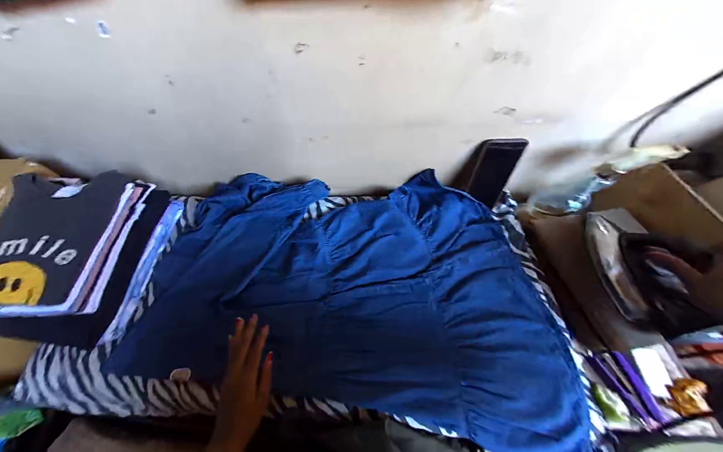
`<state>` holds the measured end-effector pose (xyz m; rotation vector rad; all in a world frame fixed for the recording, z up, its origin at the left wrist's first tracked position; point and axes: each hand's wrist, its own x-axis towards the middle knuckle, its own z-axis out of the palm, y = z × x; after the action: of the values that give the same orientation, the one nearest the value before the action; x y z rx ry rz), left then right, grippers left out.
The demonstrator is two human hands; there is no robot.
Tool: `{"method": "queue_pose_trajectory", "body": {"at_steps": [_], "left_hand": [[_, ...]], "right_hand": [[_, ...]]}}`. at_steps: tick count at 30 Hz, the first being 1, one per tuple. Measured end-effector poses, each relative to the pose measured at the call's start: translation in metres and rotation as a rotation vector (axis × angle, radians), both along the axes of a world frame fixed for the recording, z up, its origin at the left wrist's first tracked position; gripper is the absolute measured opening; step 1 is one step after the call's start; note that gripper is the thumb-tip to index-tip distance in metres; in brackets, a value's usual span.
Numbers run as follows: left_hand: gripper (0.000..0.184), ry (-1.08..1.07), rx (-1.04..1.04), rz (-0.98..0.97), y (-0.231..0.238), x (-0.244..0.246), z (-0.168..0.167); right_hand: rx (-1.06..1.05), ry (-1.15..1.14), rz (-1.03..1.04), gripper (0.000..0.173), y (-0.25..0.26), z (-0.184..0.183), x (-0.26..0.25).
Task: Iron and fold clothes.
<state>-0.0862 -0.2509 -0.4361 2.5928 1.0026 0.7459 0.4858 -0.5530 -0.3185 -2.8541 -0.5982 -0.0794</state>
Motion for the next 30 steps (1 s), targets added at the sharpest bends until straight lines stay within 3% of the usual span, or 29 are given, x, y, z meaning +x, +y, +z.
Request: {"method": "queue_pose_trajectory", "body": {"at_steps": [3,6,8,11,13,16,18,20,23,26,28,30], "left_hand": [[0.045,-0.020,-0.036,-0.300,-0.024,0.071,-0.011],[0.047,0.026,0.014,-0.503,-0.039,0.143,-0.028],[0.049,0.078,0.025,-0.501,-0.036,0.199,-0.024],[0.050,0.292,-0.027,-0.400,-0.028,0.298,0.009],[0.051,0.485,-0.111,-0.446,-0.029,0.361,0.031],[0.058,0.573,-0.323,-0.590,-0.040,0.428,0.042],[0.060,0.465,-0.586,-0.691,-0.045,0.448,0.048],[0.050,0.282,-0.845,-0.822,-0.047,0.449,0.065],[0.038,0.160,-1.026,-1.019,-0.045,0.431,0.100],[0.037,0.097,-0.975,-1.116,-0.043,0.420,0.119],[0.041,0.062,-0.812,-1.074,-0.040,0.420,0.115],[0.053,0.114,-0.566,-0.966,-0.030,0.414,0.110]], "right_hand": [[0.121,-0.146,0.183,0.058,-0.015,-0.007,-0.049],[0.240,0.022,0.258,0.037,-0.030,-0.041,-0.132],[0.297,0.104,0.202,0.031,-0.040,-0.077,-0.180],[0.435,0.044,0.106,0.023,-0.050,-0.113,-0.231],[0.502,-0.037,0.032,0.022,-0.054,-0.123,-0.248],[0.556,-0.098,-0.033,0.022,-0.054,-0.120,-0.244],[0.591,-0.139,-0.029,0.023,-0.050,-0.113,-0.229],[0.667,-0.154,0.046,0.032,-0.044,-0.107,-0.204],[0.810,-0.018,0.227,0.064,-0.033,-0.108,-0.163],[0.825,0.263,0.347,0.084,-0.024,-0.117,-0.134],[0.703,0.400,0.285,0.076,-0.027,-0.120,-0.132],[0.610,0.410,0.217,0.056,-0.041,-0.127,-0.138]]}}
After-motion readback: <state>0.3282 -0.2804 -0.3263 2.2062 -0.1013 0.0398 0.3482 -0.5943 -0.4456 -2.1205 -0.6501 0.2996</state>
